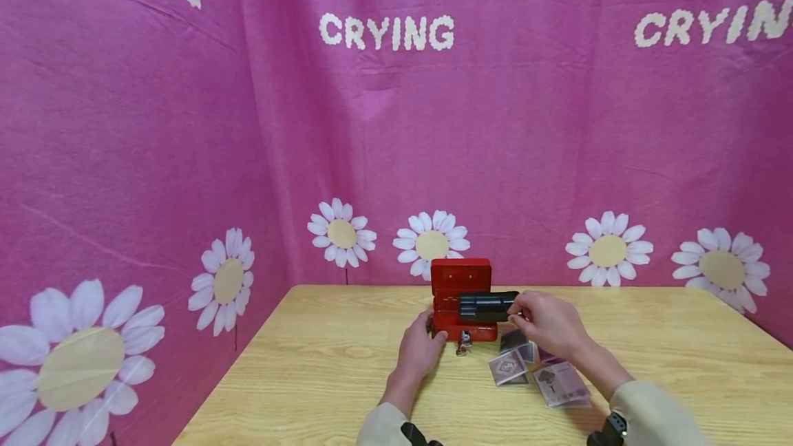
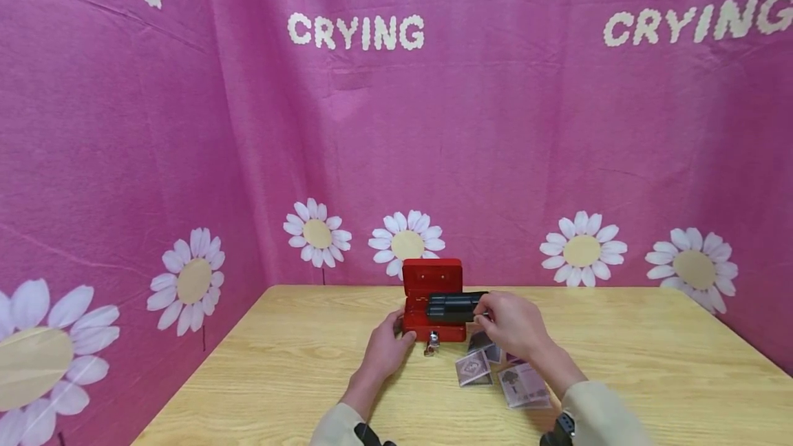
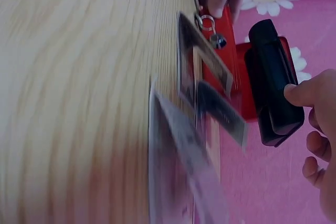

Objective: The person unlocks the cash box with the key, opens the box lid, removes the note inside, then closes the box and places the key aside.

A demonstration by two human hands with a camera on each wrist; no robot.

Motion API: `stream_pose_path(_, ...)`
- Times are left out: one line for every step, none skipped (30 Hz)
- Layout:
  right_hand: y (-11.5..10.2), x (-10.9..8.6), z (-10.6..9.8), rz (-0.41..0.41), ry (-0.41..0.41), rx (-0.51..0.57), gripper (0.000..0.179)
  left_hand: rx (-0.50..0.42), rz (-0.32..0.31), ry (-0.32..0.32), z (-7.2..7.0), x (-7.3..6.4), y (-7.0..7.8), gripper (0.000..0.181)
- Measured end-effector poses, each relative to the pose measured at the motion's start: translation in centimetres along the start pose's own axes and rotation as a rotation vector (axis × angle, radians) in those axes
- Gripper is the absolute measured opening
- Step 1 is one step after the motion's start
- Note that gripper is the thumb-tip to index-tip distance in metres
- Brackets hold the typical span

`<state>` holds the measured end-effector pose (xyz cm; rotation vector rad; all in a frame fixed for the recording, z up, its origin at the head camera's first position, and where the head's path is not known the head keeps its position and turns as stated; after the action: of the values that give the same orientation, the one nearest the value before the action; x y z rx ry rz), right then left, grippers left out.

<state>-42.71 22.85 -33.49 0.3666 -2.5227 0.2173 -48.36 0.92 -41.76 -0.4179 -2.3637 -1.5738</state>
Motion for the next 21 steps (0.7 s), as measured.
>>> stream_pose_path(-0.3, 0.1, 0.1, -0.005, 0.004, -0.005, 0.006, -0.002, -0.001, 0.0, 0.0, 0.0, 0.0, 0.051)
stream_pose_path(-0.7, 0.3, 0.2, -0.012, 0.01, -0.009, 0.006, -0.001, -0.002, 0.0, 0.0, 0.0, -0.1, 0.051)
stream_pose_path(-1.0, 0.4, 0.3, -0.016, 0.014, -0.009, 0.006, -0.003, -0.002, -0.002, 0.0, 0.0, -0.1, 0.05)
stream_pose_path(-1.3, 0.5, 0.5, -0.02, 0.017, -0.009, 0.006, -0.006, -0.003, -0.002, -0.1, 0.0, 0.0, 0.05)
stream_pose_path(-1.5, 0.6, 0.6, -0.023, 0.019, -0.008, 0.006, -0.007, -0.005, -0.002, 0.0, 0.0, -0.1, 0.05)
stream_pose_path(-1.7, 0.7, 0.6, -0.025, 0.019, -0.004, 0.005, -0.009, -0.008, -0.003, 0.0, 0.0, -0.1, 0.05)
stream_pose_path(-1.9, 0.8, 0.8, -0.027, 0.02, -0.002, 0.005, -0.008, -0.007, -0.003, 0.0, 0.0, 0.0, 0.05)
stream_pose_path(-2.1, 0.9, 0.9, -0.028, 0.019, 0.0, 0.005, -0.008, -0.007, -0.003, 0.0, 0.0, 0.0, 0.05)
stream_pose_path(-2.2, 1.0, 1.0, -0.03, 0.019, 0.003, 0.005, -0.012, -0.01, -0.004, 0.0, 0.0, 0.0, 0.05)
stream_pose_path(-2.3, 1.1, 1.1, -0.031, 0.018, 0.003, 0.005, -0.013, -0.013, -0.006, 0.0, 0.0, 0.0, 0.05)
stream_pose_path(-2.4, 1.1, 1.3, -0.031, 0.016, 0.004, 0.005, -0.012, -0.007, -0.005, -0.1, 0.0, 0.1, 0.05)
stream_pose_path(-2.5, 1.2, 1.4, -0.032, 0.016, 0.002, 0.005, -0.013, -0.006, -0.006, -0.1, 0.0, 0.1, 0.051)
stream_pose_path(-2.6, 1.3, 1.6, -0.032, 0.015, 0.001, 0.005, -0.012, -0.003, -0.005, -0.1, 0.0, 0.2, 0.051)
stream_pose_path(-2.7, 1.3, 1.8, -0.033, 0.014, 0.002, 0.005, -0.016, -0.006, -0.004, -0.2, 0.0, 0.1, 0.051)
stream_pose_path(-2.8, 1.4, 2.0, -0.033, 0.015, 0.002, 0.005, -0.013, -0.005, -0.002, -0.2, 0.0, 0.1, 0.051)
stream_pose_path(-2.8, 1.5, 2.1, -0.027, 0.014, 0.003, 0.005, -0.013, -0.007, -0.002, -0.3, 0.1, 0.1, 0.051)
stream_pose_path(-2.9, 1.5, 2.3, -0.024, 0.014, 0.004, 0.005, -0.01, -0.004, 0.0, -0.3, 0.1, 0.1, 0.051)
stream_pose_path(-2.9, 1.6, 2.5, -0.021, 0.016, 0.003, 0.005, -0.013, -0.014, -0.002, -0.3, 0.1, 0.0, 0.052)
stream_pose_path(-3.0, 1.6, 2.6, -0.018, 0.016, 0.003, 0.005, -0.013, -0.015, -0.003, -0.2, 0.1, -0.1, 0.052)
stream_pose_path(-3.0, 1.7, 2.8, -0.014, 0.017, 0.002, 0.005, -0.016, -0.021, -0.006, -0.2, 0.1, -0.2, 0.052)
stream_pose_path(-3.1, 1.7, 2.9, -0.011, 0.017, 0.003, 0.005, -0.018, -0.023, -0.008, -0.1, 0.2, -0.2, 0.053)
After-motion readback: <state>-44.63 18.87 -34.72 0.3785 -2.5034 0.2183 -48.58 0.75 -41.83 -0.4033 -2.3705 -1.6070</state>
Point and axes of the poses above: each hand's wrist, its own x-axis towards the middle knuckle, its own z-axis out of the palm, y = z × x, the point moved 8 cm from there along x, towards the middle knuckle, and after that the axes turned 9 degrees about -x, right-handed, at the moved point
